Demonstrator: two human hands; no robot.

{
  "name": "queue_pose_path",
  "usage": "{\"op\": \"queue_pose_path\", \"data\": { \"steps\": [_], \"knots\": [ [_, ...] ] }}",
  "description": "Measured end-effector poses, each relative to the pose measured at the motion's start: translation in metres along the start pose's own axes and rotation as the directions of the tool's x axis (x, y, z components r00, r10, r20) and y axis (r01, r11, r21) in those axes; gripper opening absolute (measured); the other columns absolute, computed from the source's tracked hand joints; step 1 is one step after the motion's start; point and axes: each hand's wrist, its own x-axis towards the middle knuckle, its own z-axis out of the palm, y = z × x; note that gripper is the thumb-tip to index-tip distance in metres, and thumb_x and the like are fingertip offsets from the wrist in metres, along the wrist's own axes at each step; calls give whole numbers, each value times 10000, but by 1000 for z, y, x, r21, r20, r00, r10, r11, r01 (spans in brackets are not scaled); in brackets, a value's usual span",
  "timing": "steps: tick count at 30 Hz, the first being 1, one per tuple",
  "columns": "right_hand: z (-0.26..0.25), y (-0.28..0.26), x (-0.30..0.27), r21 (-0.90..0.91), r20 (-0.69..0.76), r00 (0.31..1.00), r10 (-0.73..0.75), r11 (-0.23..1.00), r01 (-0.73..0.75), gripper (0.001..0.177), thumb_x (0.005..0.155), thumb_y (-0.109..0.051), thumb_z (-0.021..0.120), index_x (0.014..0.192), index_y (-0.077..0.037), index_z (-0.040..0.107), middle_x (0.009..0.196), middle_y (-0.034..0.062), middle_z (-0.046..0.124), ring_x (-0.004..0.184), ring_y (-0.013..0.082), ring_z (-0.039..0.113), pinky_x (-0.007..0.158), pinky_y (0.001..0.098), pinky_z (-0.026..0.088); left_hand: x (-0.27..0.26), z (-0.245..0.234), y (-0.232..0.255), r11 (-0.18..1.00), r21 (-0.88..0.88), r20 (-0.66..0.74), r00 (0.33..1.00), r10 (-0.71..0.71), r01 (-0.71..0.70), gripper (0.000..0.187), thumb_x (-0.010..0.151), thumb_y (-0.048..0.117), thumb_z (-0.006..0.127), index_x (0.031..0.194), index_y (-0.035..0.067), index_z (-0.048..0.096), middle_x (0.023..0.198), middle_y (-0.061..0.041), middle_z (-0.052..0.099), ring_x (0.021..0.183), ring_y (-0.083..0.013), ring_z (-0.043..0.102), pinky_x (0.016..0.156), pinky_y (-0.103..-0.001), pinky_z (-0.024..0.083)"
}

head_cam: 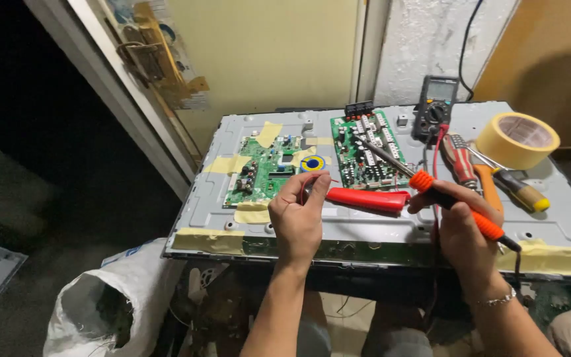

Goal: Soldering wires and electronic components onto a circuit board inside a television.

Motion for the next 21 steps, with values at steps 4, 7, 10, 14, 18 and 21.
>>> {"op": "queue_pose_path", "data": {
  "steps": [4,7,10,14,18,21],
  "knots": [
    [1,3,4,46,-33,998,63,997,-61,455,1034,-318,509,1267,66,582,869,254,674,741,332,723,803,365,590,9,-13,-9,992,-102,28,997,-68,71,169,908,180,756,1019,56,792,913,-40,784,833,-108,699,797,-229,582],
    [-6,12,3,251,-6,994,110,962,-105,399,969,-276,587,1203,46,585,941,203,632,711,370,712,726,408,619,11,-18,-16,975,-182,34,991,-126,130,143,891,109,762,1013,36,780,928,-81,793,883,-149,737,866,-266,621],
    [-4,7,5,268,26,991,128,955,-130,369,951,-292,619,1151,17,589,860,187,614,672,368,708,732,400,597,13,-21,-25,965,-191,-1,984,-180,177,133,866,76,785,991,32,770,908,-86,797,855,-139,740,827,-260,628],
    [-2,8,3,157,39,995,91,983,-96,399,1000,-343,609,1174,16,611,914,235,664,754,350,732,755,389,635,10,-25,-29,976,-142,-22,985,-169,164,144,866,110,791,993,45,771,900,-71,795,831,-136,730,777,-250,618],
    [-3,16,-1,24,68,998,-4,1000,3,523,1025,-451,580,1247,22,595,1099,325,687,890,349,750,880,453,655,-5,-19,-15,996,22,-14,996,-90,90,135,873,175,810,957,69,799,745,11,724,654,-70,571,577,-217,490],
    [-3,9,-2,-223,84,996,-7,974,26,506,1017,-424,545,1230,28,618,1041,252,734,976,296,766,968,380,632,-26,1,-2,983,96,150,979,141,-157,100,914,119,770,1006,84,785,741,11,716,515,-58,422,447,-253,353]
  ]
}}
